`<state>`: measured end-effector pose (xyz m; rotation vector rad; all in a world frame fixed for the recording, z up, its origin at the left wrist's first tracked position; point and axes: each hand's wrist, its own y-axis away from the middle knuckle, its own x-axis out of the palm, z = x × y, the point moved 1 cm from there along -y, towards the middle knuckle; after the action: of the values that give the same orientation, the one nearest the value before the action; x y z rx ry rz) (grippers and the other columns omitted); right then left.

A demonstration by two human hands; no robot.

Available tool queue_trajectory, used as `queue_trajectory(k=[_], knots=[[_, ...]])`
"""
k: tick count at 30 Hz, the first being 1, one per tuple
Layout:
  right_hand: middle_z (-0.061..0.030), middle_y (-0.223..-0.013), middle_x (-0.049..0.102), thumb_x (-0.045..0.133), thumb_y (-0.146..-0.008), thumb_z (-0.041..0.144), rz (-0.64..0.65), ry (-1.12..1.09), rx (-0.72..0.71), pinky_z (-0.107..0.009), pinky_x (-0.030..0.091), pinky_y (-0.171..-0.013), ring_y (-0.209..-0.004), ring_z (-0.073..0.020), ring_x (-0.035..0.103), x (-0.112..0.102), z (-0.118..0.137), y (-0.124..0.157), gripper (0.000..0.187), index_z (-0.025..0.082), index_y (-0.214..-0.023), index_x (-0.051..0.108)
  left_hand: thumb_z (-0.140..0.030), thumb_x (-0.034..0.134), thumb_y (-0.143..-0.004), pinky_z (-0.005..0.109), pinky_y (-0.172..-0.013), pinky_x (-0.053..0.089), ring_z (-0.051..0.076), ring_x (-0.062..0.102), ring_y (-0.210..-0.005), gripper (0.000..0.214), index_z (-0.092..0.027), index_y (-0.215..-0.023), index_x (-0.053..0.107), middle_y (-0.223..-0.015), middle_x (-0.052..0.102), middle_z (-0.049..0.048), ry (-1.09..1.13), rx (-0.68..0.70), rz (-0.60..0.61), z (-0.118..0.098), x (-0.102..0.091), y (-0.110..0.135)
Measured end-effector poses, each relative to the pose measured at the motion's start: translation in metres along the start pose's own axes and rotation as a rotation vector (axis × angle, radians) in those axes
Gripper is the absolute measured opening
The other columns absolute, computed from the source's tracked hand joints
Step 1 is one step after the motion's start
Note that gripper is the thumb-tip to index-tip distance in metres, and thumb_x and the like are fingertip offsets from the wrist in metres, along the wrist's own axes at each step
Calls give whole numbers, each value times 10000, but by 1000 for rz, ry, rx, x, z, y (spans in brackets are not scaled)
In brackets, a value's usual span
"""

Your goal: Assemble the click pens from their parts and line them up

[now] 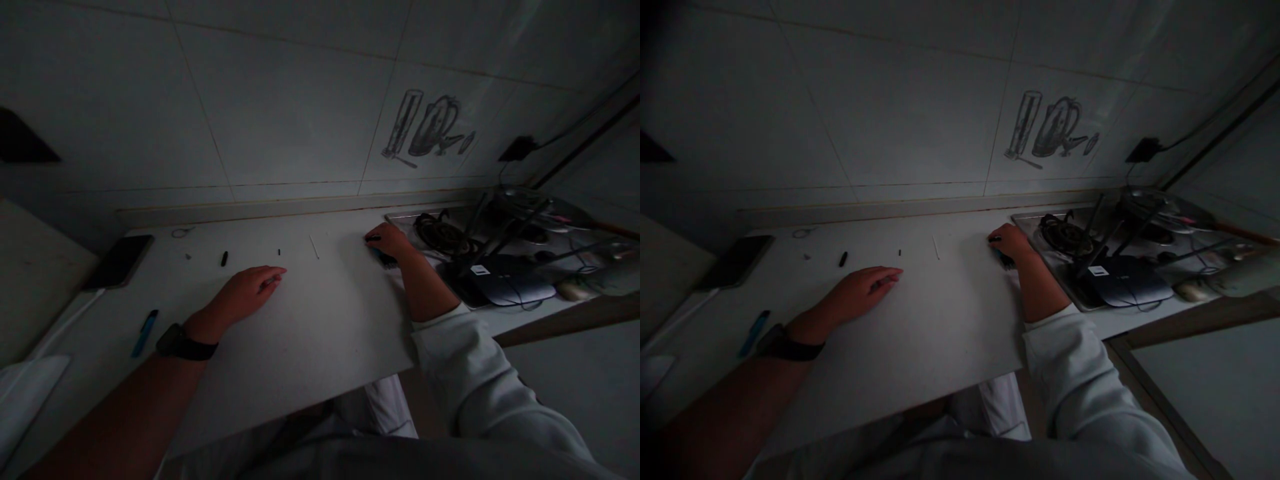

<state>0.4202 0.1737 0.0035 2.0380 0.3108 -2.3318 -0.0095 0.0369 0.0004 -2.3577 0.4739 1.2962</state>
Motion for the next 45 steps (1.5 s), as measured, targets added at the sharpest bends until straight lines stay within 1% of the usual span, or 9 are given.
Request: queue_trajectory(k=[7,13,21,23,27,32,36,40,45], knots=[[-76,-1270,726,740,-885,361,28,18,3,-365,487,-1036,-1170,-273,650,1,-1,-1,321,289,-1191,804,-424,450,-1039,416,-997,551,237,708,-1103,420,-249,-1348,673,-1257,751,79,-6,22,-19,2,1,0],[-96,-1279,714,658,-945,312,-108,-84,-31,-393,462,-1082,-1191,-269,640,-9,8,0,279,248,-1184,786,-394,456,-1045,407,-985,551,230,707,-1084,404,-239,-1353,667,-1241,750,81,0,32,-19,1,1,0],[-121,-1244,712,437,-1052,304,-402,-305,-281,-438,458,-1095,-1208,-277,618,-32,94,30,374,231,-1299,708,-346,457,-1053,401,-996,552,218,701,-1090,376,-242,-1336,680,-1231,745,78,7,57,-41,-1,2,0],[-109,-1226,718,441,-1059,318,-340,-352,-435,-421,469,-1077,-1181,-263,629,-24,124,43,367,252,-1300,709,-326,467,-1051,405,-1016,548,221,695,-1117,364,-238,-1326,688,-1240,741,84,6,73,-55,-1,2,0],[-98,-1129,746,540,-1028,302,-31,-305,-832,-396,510,-988,-1064,-247,659,2,170,65,275,258,-1169,772,-279,488,-1049,402,-1041,537,222,680,-1154,345,-220,-1327,685,-1265,725,92,-9,93,-88,-1,4,-1],[-107,-1069,754,567,-1013,277,46,-280,-954,-410,527,-941,-1009,-247,672,17,187,70,243,227,-1102,788,-252,502,-1047,399,-1044,532,221,670,-1169,322,-211,-1304,691,-1258,716,99,-62,61,-137,-2,3,-2],[-108,-1082,757,547,-1022,275,36,-307,-955,-413,533,-946,-1018,-249,684,17,184,67,256,233,-1084,791,-234,542,-1022,387,-998,536,226,674,-1119,325,-214,-1316,679,-1247,710,100,-170,-71,-259,-9,-18,0],[-111,-1096,756,551,-1018,277,38,-331,-970,-428,538,-958,-1031,-251,687,21,181,65,260,235,-1112,790,-238,584,-988,362,-948,518,225,677,-1036,311,-195,-1284,670,-1141,730,94,-261,-224,-395,-10,-60,15],[-115,-1124,753,525,-1026,233,25,-317,-975,-437,545,-971,-1063,-263,671,27,179,64,287,213,-1142,787,-340,583,-972,361,-836,490,254,674,-948,211,-195,-1042,718,-1054,731,100,-426,-552,-203,16,-100,79]])
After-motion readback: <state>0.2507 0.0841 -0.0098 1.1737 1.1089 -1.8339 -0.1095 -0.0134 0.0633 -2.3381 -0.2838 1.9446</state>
